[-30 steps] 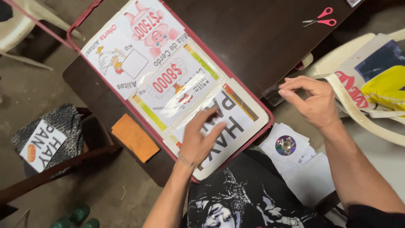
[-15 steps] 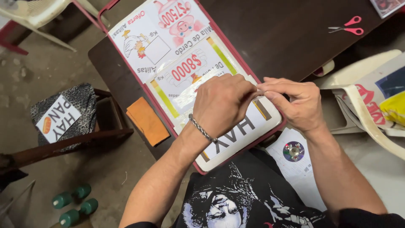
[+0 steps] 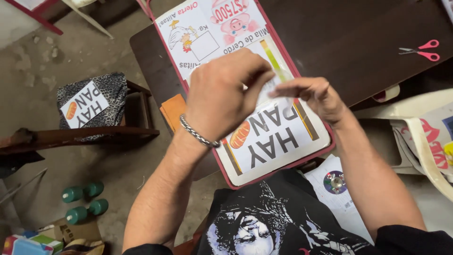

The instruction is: Preparing and taping large printed signs on a table

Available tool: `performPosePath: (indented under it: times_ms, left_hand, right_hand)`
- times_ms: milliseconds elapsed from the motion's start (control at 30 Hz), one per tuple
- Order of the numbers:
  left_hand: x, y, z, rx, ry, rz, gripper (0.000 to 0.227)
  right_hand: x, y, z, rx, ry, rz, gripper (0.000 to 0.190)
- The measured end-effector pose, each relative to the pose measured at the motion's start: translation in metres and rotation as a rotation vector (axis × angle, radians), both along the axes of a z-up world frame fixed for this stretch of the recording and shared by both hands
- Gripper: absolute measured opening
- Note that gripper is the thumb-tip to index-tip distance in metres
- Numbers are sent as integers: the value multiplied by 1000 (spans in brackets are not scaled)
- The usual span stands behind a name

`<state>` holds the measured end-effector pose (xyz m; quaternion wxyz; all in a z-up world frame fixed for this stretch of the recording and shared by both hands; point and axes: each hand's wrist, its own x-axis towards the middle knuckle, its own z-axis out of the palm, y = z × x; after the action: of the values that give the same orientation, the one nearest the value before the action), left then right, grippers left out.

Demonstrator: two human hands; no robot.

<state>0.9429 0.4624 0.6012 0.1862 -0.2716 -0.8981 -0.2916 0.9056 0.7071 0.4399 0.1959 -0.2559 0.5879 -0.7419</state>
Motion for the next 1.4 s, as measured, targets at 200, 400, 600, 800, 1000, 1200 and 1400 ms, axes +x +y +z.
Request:
performPosePath:
  times_ms: [200, 400, 600, 800, 1000, 1200, 1400]
  left_hand:
    - [-2, -45, -4, 160, -122, 152, 3]
    - [14, -79, -33, 241, -235, 292, 3]
    - [52, -105, -100, 317, -316, 424, 7]
    - [107, -97, -184, 428, -329, 550, 7]
    - [138, -83, -231, 571, -332, 683, 15]
    - [140, -70, -247, 603, -305, 782, 15]
    - [120, -46, -258, 700, -440, 884, 9]
  right_hand:
    - [13, -12, -70, -96, -165, 17, 74]
    - [46, -32, -101, 44, -316, -278, 31]
    - [71, -24, -117, 125, -341, -402, 36]
    - [85, -6, -112, 486, -322, -404, 39]
    - [74, -8, -97, 754, -285, -372, 24]
    - [55, -10, -80, 836, -229, -362, 14]
    - [28, 8, -98, 830, -181, -371, 14]
